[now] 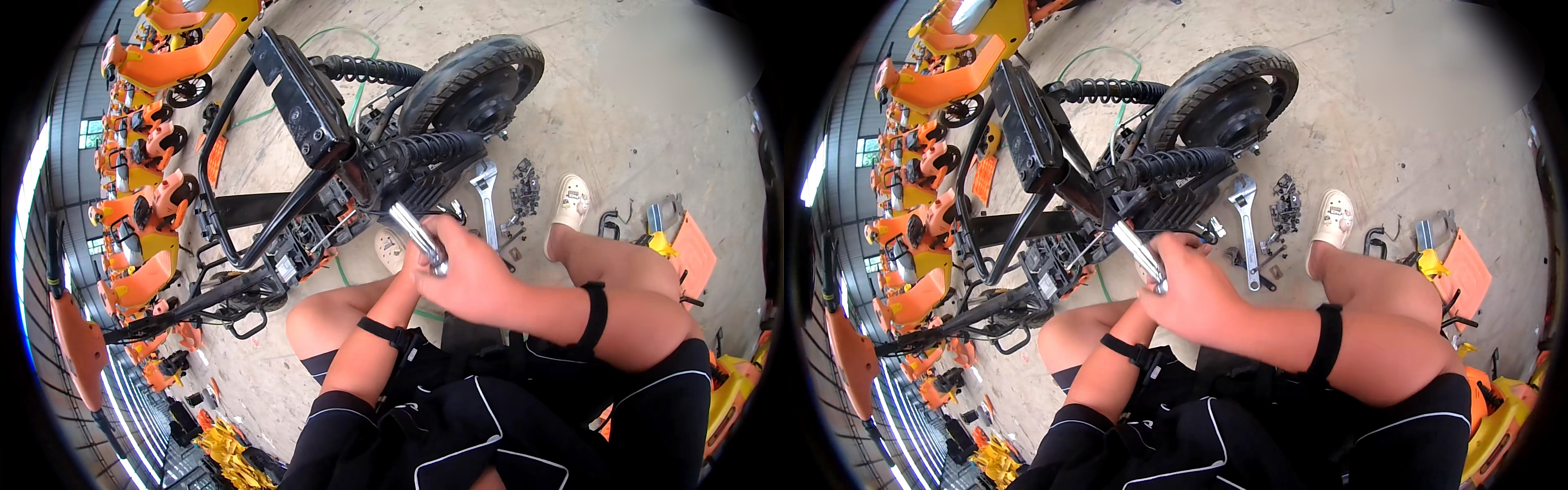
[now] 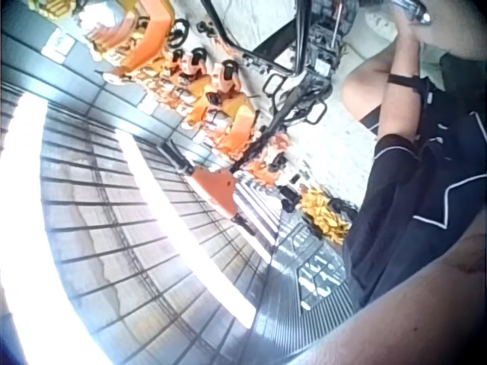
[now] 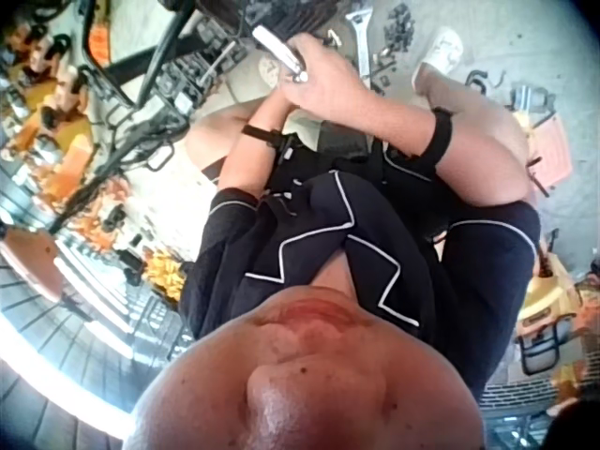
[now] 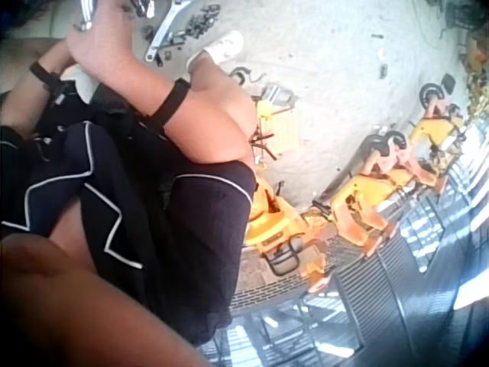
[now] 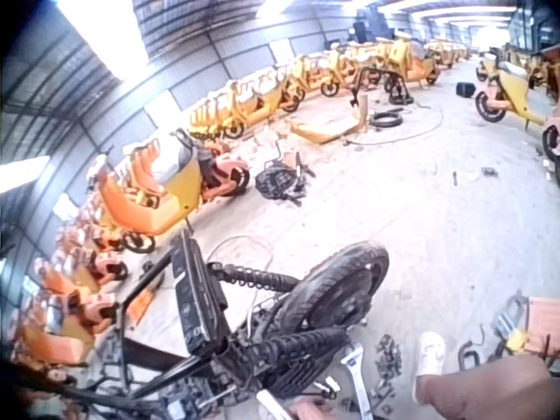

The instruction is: The person works on the rear shock absorber of a scooter frame using a socket wrench and a small tool. They tighten a bolt on the shock mount, then move to pick up other tools and parts from the floor before returning to work on the same area.

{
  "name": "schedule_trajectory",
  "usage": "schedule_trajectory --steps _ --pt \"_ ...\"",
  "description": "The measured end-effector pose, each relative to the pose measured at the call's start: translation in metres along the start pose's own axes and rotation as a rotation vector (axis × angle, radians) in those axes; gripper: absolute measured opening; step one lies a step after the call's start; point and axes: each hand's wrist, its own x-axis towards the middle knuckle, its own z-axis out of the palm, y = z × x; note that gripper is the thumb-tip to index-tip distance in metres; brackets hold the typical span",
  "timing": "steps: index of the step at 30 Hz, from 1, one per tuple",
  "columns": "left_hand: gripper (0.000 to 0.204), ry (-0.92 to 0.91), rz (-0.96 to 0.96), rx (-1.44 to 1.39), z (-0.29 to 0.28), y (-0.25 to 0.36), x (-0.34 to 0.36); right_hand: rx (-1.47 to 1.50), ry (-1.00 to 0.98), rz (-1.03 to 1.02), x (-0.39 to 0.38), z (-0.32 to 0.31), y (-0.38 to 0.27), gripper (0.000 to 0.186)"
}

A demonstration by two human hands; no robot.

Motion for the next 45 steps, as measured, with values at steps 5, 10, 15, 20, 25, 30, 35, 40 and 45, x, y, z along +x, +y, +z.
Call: schedule_trajectory --steps 5,10,15,20,25,30,35,40,45 --pt "0.013 0.058 0.15 0.332 0.02 0.031 0.0 0.089 0.104 -0.277 -0.025 -0.008 0.0 0.06" --pt "0.023 -0.073 0.078 0.536 0.043 0.107 -0.01 0.18 0.219 -0.438 -0.022 -0.022 0.009 0.058" --pt "0.033 -0.173 0.056 0.618 0.057 0.145 -0.012 0.287 0.427 -0.274 0.023 -0.056 -0.019 0.044" --pt "0.038 -0.066 0.287 0.53 0.049 0.131 -0.009 0.027 0.306 -0.226 0.093 -0.12 -0.044 0.054" --pt "0.025 -0.125 0.297 0.617 0.022 0.132 0.0 -0.244 0.075 -0.243 0.139 -0.135 -0.059 0.042" --pt "0.023 -0.166 0.425 0.635 0.007 0.144 0.014 -0.488 -0.035 -0.293 0.171 -0.128 -0.073 0.041" --pt "0.021 -0.14 0.46 0.619 -0.006 0.148 0.023 -0.565 -0.208 -0.23 0.2 -0.127 -0.076 0.041" --pt "0.02 -0.153 0.452 0.6 -0.013 0.143 0.034 -0.636 -0.331 -0.207 0.209 -0.126 -0.097 0.037" --pt "0.021 -0.162 0.437 0.569 -0.015 0.145 0.036 -0.736 -0.341 -0.25 0.223 -0.118 -0.098 0.034"
